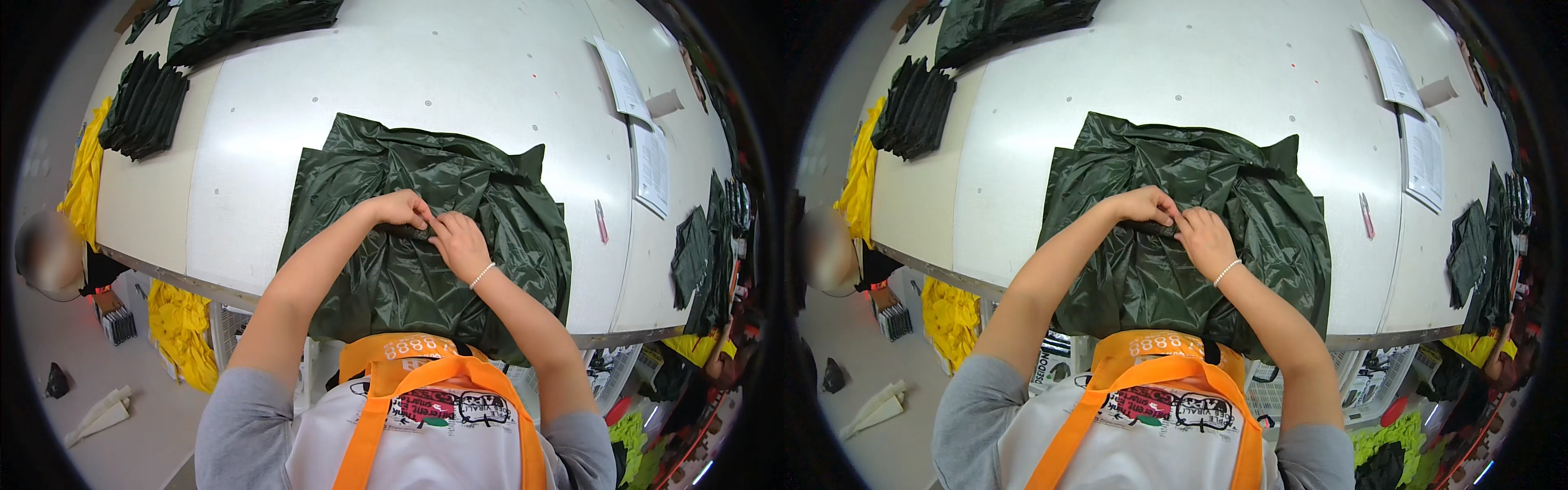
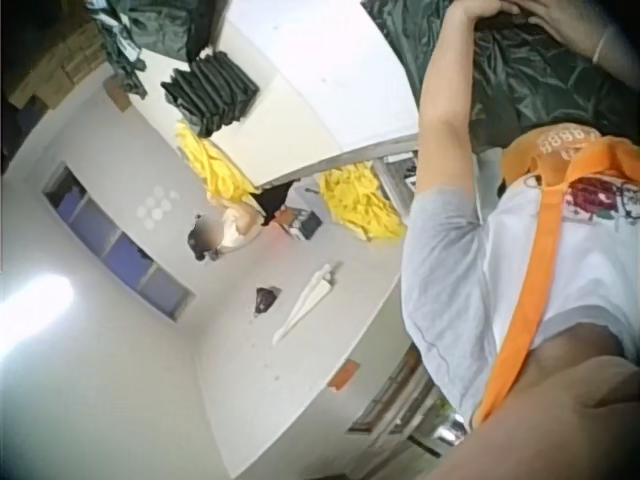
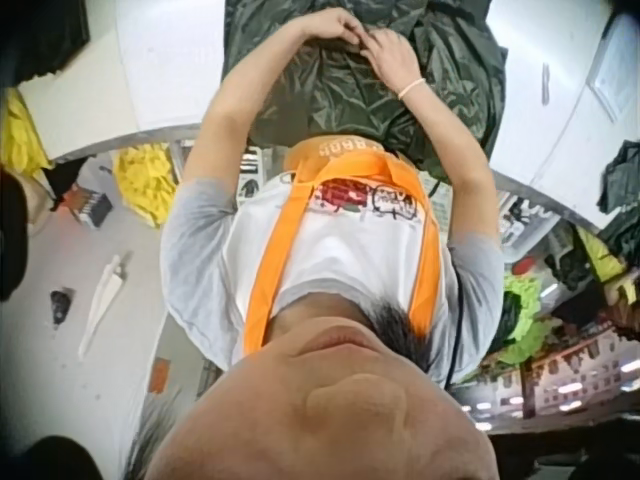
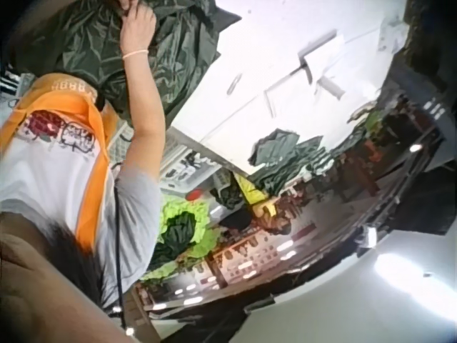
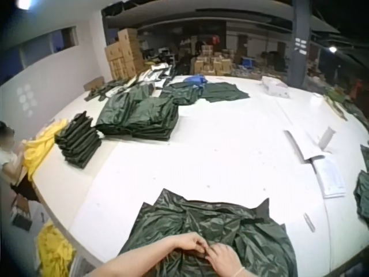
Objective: The person folds a green jacket on a white table. They smooth the fabric, fold the sleeves inward, fold the body in half, and then fold it into a compact rectangle before placing it in a stack.
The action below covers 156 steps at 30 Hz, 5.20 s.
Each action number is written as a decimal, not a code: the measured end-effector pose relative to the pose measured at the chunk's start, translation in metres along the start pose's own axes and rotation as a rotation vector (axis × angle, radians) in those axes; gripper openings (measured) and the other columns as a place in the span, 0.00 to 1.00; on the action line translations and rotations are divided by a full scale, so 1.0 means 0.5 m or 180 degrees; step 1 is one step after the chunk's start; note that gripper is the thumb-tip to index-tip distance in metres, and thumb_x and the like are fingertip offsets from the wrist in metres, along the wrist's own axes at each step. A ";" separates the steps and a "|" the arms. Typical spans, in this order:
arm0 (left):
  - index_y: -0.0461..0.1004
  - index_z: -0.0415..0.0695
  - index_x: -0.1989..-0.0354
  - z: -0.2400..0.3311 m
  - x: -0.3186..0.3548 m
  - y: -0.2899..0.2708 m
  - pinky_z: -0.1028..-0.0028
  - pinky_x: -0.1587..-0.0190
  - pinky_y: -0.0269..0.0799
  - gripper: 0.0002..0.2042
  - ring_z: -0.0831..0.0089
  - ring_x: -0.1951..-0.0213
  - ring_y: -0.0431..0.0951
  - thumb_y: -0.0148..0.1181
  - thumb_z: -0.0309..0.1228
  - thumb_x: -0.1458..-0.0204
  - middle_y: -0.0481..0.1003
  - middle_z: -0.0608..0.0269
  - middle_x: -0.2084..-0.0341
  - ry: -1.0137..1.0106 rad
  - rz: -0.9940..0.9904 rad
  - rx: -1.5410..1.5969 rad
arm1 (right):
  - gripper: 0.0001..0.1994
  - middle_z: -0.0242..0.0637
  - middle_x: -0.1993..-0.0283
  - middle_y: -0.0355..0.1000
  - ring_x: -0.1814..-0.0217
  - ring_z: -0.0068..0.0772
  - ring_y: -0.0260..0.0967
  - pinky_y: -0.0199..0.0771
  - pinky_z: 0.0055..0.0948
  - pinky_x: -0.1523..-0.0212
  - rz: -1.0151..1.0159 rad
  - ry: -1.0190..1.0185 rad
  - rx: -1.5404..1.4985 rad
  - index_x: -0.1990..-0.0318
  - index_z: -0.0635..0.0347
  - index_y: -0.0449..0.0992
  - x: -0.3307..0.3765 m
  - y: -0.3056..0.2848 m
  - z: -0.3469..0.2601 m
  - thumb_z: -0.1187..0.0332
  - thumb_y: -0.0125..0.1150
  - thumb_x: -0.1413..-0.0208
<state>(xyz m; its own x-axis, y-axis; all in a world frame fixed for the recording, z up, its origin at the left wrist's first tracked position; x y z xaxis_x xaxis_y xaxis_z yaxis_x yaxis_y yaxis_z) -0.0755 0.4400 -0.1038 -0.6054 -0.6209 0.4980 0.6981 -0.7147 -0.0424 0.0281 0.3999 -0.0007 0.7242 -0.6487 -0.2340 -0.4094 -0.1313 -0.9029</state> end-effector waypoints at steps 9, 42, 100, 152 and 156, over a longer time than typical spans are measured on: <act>0.74 0.41 0.63 0.203 0.142 0.070 0.67 0.57 0.69 0.16 0.63 0.59 0.72 0.66 0.31 0.62 0.72 0.61 0.64 0.1674 0.1973 -0.3319 | 0.07 0.46 0.74 0.73 0.68 0.52 0.71 0.69 0.46 0.69 -0.0465 0.1633 -0.1000 0.65 0.53 0.69 -0.026 0.094 0.135 0.65 0.58 0.49; 0.75 0.40 0.60 0.149 0.062 -0.020 0.66 0.56 0.70 0.16 0.62 0.59 0.73 0.65 0.29 0.60 0.73 0.60 0.64 0.1494 0.2223 -0.3490 | 0.05 0.38 0.63 0.70 0.54 0.40 0.66 0.66 0.35 0.52 -0.0273 0.1576 -0.0307 0.69 0.59 0.78 -0.113 0.063 0.172 0.68 0.60 0.51; 0.61 0.41 0.42 0.247 -0.114 -0.016 0.55 0.51 0.65 0.30 0.38 0.51 0.65 0.55 0.43 0.53 0.65 0.31 0.54 0.0390 0.2332 -0.4419 | 0.18 0.39 0.61 0.74 0.55 0.36 0.72 0.55 0.42 0.41 -0.0886 0.1389 0.1177 0.49 0.57 0.68 -0.149 -0.052 0.305 0.67 0.54 0.47; 0.75 0.38 0.72 0.137 0.036 -0.265 0.59 0.57 0.67 0.09 0.52 0.60 0.72 0.56 0.33 0.48 0.75 0.50 0.68 -0.0599 0.3606 -0.2692 | 0.02 0.36 0.67 0.67 0.59 0.40 0.63 0.65 0.34 0.56 0.1415 0.1393 -0.0100 0.69 0.58 0.74 0.026 -0.114 0.472 0.75 0.57 0.51; 0.76 0.39 0.65 0.133 0.104 -0.278 0.61 0.50 0.65 0.13 0.52 0.54 0.70 0.59 0.38 0.50 0.73 0.51 0.60 0.0243 0.4159 -0.2848 | 0.04 0.39 0.61 0.70 0.56 0.43 0.65 0.65 0.37 0.54 0.1384 0.1523 -0.0254 0.68 0.60 0.74 0.038 -0.131 0.491 0.73 0.61 0.53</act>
<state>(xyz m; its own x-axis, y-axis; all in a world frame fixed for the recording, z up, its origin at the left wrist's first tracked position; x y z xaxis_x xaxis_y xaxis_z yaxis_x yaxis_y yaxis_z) -0.1788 0.5286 -0.0145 0.1705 -0.9283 -0.3305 0.3066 0.3688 -0.8775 0.2050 0.5802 -0.0343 0.1636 -0.9150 -0.3689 -0.6627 0.1751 -0.7281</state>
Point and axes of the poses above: each hand's wrist, its own x-axis away from the middle knuckle, its own y-axis out of the palm, z = x × y, the point moved 8 cm from there along -x, towards the middle knuckle
